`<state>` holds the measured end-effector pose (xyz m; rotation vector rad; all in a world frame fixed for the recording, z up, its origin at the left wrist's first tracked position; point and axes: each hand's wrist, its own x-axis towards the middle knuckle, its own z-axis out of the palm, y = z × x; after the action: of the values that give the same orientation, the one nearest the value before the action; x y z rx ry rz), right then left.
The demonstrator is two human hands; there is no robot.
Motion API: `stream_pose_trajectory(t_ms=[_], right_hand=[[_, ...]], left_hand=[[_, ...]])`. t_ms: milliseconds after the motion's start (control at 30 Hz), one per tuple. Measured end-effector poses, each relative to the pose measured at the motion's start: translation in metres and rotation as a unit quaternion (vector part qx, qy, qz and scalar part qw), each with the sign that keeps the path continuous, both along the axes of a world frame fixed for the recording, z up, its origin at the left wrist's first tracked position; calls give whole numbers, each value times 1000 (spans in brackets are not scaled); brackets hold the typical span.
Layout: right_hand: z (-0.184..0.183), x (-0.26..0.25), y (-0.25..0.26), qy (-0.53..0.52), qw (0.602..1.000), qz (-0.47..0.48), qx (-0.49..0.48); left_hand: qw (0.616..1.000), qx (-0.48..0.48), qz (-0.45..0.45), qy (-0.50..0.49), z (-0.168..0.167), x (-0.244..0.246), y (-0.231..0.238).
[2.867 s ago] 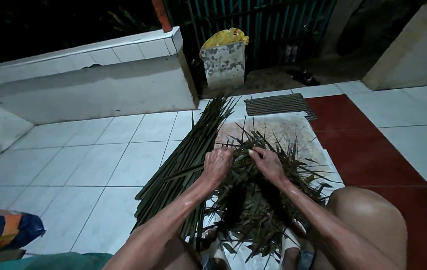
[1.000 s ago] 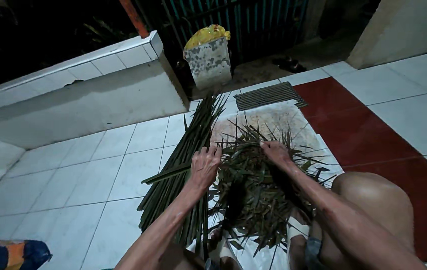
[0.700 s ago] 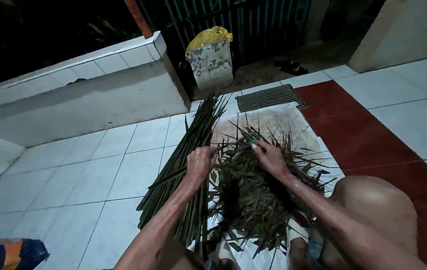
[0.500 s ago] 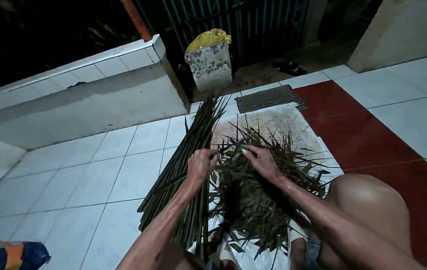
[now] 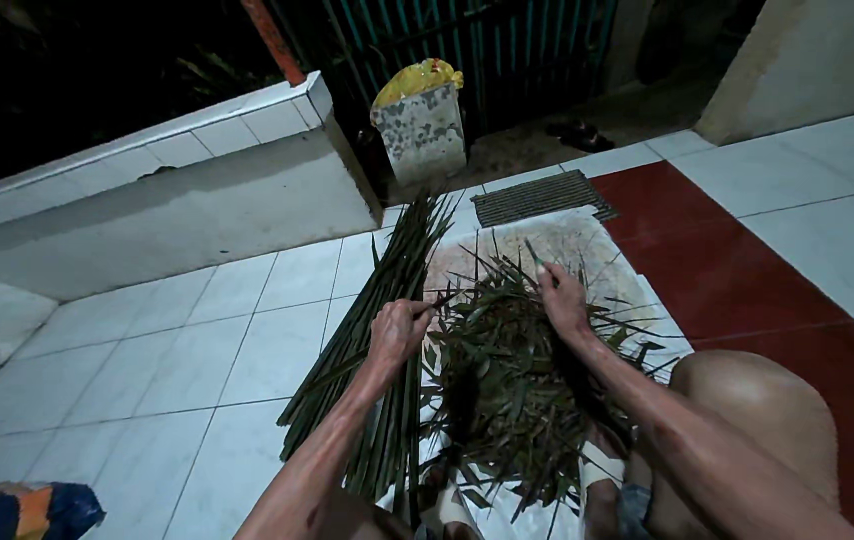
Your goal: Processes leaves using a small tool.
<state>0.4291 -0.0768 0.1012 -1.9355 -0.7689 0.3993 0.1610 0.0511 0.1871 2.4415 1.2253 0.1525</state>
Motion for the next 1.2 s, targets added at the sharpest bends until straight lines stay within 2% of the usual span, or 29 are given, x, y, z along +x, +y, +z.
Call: stream_pose_trajectory(t_ms=[100, 167, 267, 400, 567, 633, 733, 833, 1000, 1200], right_hand=[[13, -17, -4, 35, 995, 73, 65], [21, -30, -6, 98, 981, 155, 68], [22, -46, 1, 177, 957, 205, 105], [26, -44, 11, 202, 953, 174, 142], [33, -27, 12, 215, 957, 119, 157], [28, -25, 12, 205, 962, 119, 133], [19, -27, 9, 126, 980, 140, 66], [18, -41, 3, 57, 978, 198, 42], [24, -62, -2, 35, 949, 311, 47], [25, -65, -3, 39, 944, 327, 24]], left_hand=[[1000, -20, -1, -14, -5, -1, 5], [998, -37, -22, -35, -6, 8, 3], [995, -66, -52, -53, -3, 23, -6], [990, -82, -78, -83, -3, 28, -10], [966, -193, -119, -125, -5, 12, -1], [963, -205, -119, -127, -8, 5, 3], [976, -169, -76, -117, -11, 4, 5], [993, -92, -19, -71, -11, 8, 10], [1000, -6, -18, -1, -8, 18, 4], [999, 23, -32, 30, -7, 25, -10]])
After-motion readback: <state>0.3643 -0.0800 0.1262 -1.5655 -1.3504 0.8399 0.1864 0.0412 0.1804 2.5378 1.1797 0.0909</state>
